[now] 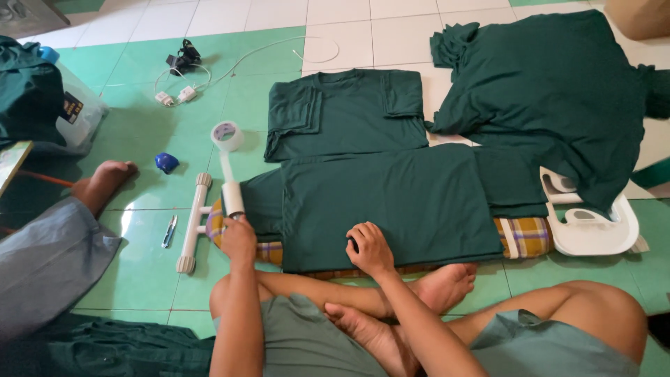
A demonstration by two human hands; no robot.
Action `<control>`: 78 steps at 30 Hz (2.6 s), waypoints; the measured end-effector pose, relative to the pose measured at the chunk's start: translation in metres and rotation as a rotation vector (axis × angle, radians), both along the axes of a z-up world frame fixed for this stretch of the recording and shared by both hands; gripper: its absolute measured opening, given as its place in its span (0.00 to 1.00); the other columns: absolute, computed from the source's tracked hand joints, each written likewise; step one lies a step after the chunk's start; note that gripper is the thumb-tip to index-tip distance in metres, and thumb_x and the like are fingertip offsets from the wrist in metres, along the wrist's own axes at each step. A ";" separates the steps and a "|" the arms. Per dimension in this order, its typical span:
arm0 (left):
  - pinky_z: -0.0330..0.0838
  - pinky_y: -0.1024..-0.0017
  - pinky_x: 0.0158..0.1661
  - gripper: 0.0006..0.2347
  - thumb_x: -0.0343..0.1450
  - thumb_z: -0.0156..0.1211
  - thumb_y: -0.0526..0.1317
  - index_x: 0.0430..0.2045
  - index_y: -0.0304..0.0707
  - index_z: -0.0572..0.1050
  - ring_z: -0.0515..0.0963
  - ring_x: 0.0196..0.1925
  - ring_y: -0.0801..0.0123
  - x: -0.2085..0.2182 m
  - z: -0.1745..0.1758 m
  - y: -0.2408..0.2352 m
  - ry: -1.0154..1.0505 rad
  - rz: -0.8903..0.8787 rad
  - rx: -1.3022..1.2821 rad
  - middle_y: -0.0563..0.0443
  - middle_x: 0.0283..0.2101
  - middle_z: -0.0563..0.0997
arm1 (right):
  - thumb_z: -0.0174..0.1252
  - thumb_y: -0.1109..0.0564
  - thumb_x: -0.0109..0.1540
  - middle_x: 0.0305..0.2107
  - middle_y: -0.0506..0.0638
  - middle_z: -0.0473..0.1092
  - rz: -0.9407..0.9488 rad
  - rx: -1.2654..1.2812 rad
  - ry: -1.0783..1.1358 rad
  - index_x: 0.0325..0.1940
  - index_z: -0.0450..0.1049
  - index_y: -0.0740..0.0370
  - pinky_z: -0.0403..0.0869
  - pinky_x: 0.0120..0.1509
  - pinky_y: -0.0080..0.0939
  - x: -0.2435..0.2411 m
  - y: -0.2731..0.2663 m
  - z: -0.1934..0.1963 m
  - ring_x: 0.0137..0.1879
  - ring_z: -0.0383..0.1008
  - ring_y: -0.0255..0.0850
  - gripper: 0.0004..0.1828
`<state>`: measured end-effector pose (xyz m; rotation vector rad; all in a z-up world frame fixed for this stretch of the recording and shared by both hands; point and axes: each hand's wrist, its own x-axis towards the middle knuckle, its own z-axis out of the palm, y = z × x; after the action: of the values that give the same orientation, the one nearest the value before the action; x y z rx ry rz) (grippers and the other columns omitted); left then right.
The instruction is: The person sits on the floor and folds a dark green t-shirt. They use a white cylindrical tool to smooth the fabric and then fold the shirt in half. The person then picks up another shirt from a pile and repeats the folding process.
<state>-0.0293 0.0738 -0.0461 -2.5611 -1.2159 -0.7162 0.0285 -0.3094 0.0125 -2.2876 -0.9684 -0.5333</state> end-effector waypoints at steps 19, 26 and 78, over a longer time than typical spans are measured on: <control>0.76 0.64 0.20 0.21 0.75 0.47 0.43 0.45 0.10 0.70 0.81 0.15 0.60 -0.025 0.022 -0.093 0.130 -0.481 0.113 0.47 0.15 0.79 | 0.60 0.57 0.56 0.34 0.46 0.69 0.011 0.021 -0.011 0.38 0.73 0.51 0.72 0.66 0.49 0.003 0.000 -0.002 0.47 0.76 0.45 0.07; 0.79 0.58 0.25 0.25 0.76 0.48 0.48 0.53 0.14 0.68 0.85 0.23 0.57 -0.038 0.007 -0.050 0.215 -0.205 -0.014 0.46 0.21 0.82 | 0.59 0.56 0.57 0.34 0.45 0.69 0.004 0.007 0.022 0.38 0.73 0.51 0.72 0.67 0.49 0.000 -0.001 -0.003 0.48 0.75 0.44 0.06; 0.73 0.40 0.34 0.11 0.82 0.41 0.48 0.45 0.44 0.70 0.81 0.32 0.29 0.064 0.064 -0.130 -0.249 -0.416 -0.699 0.27 0.27 0.81 | 0.61 0.66 0.58 0.30 0.52 0.75 -0.071 0.561 0.625 0.37 0.81 0.57 0.80 0.48 0.46 0.014 -0.018 0.028 0.41 0.81 0.52 0.08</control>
<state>0.0342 -0.0563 0.0183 -3.4610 -1.1610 -0.8172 0.0427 -0.3276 0.0406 -1.7969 -0.3653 -0.0732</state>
